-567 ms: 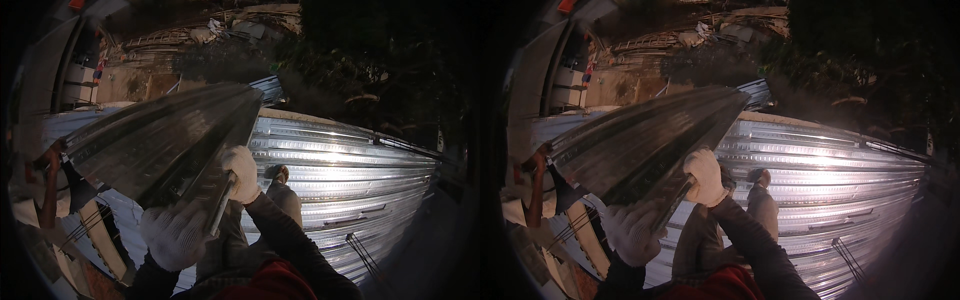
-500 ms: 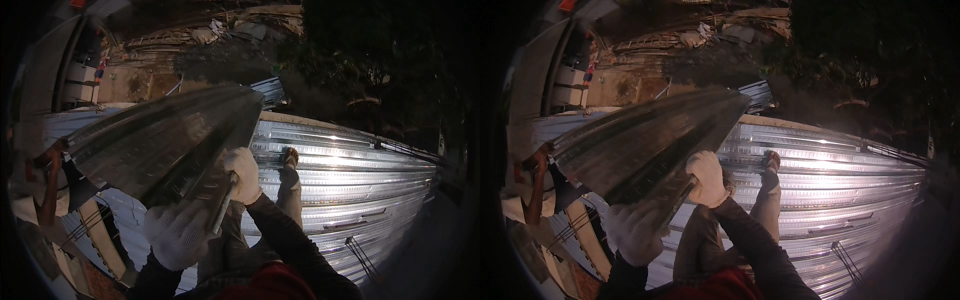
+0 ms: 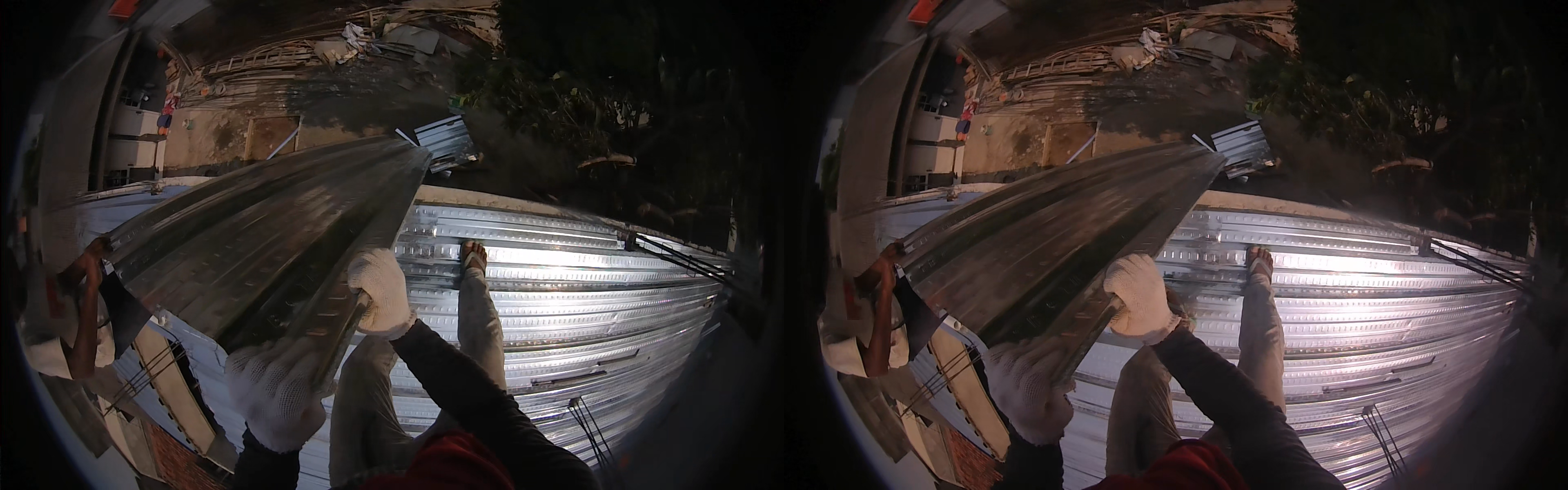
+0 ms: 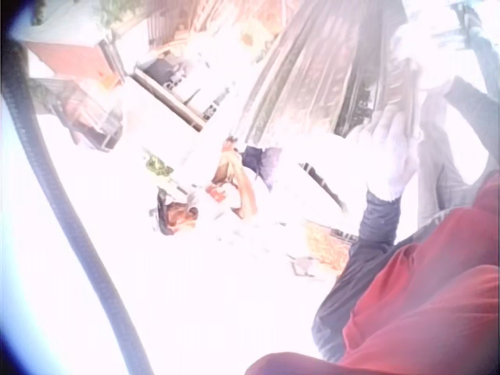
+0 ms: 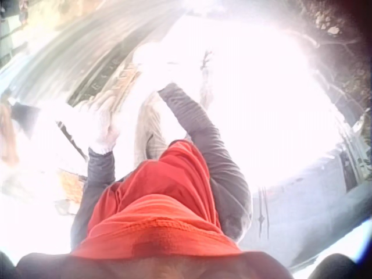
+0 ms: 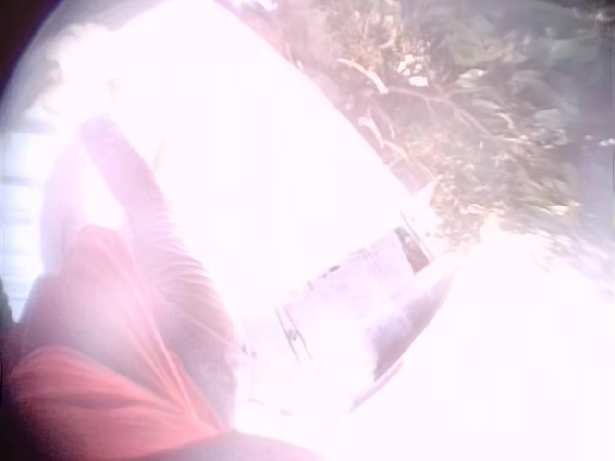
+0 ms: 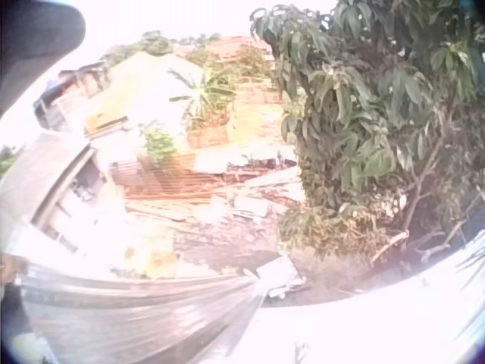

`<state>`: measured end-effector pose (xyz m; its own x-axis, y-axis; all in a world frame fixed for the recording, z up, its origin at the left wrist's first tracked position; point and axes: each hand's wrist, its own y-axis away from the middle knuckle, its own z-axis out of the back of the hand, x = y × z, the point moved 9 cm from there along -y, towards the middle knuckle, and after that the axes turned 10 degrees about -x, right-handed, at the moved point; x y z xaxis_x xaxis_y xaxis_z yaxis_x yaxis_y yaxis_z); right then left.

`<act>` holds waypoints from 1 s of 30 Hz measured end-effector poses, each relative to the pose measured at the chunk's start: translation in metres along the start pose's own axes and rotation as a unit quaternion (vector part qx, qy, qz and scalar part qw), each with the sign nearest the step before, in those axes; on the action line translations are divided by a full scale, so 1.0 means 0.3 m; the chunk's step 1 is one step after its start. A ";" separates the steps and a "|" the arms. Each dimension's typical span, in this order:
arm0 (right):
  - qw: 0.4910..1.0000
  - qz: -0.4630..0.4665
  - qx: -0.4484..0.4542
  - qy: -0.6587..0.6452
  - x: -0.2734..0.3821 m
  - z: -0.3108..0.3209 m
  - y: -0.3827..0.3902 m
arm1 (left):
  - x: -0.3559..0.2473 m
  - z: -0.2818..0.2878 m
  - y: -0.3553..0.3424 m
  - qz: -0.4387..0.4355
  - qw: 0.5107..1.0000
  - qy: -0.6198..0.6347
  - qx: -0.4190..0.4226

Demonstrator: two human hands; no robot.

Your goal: The person puts on gloves and then works with others to position and install metal roofing sheets on a roof structure.

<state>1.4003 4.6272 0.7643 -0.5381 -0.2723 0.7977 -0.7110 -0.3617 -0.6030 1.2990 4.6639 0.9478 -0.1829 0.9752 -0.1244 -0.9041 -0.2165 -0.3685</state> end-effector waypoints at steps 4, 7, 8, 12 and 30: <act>1.000 -0.002 -0.020 0.005 -0.121 0.033 0.006 | -0.009 -0.129 -0.041 0.010 1.000 0.007 -0.013; 0.999 -0.006 -0.032 0.002 -0.241 0.055 0.032 | -0.008 -0.244 -0.059 0.008 1.000 -0.010 -0.004; 0.999 -0.007 -0.034 -0.003 -0.287 0.059 0.042 | -0.010 -0.290 -0.070 0.005 1.000 -0.008 -0.004; 0.999 -0.019 -0.039 -0.001 -0.452 0.080 0.069 | 0.024 -0.456 -0.084 0.002 1.000 0.009 -0.019; 0.996 0.007 -0.089 0.005 -1.174 0.069 0.344 | 0.188 -1.210 0.020 -0.035 0.995 -0.005 -0.092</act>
<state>1.5259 4.6673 0.4211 -0.5521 -0.2674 0.7898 -0.7723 -0.1930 -0.6052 1.4235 4.7012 0.6040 -0.1271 0.9883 -0.0838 -0.8293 -0.1522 -0.5376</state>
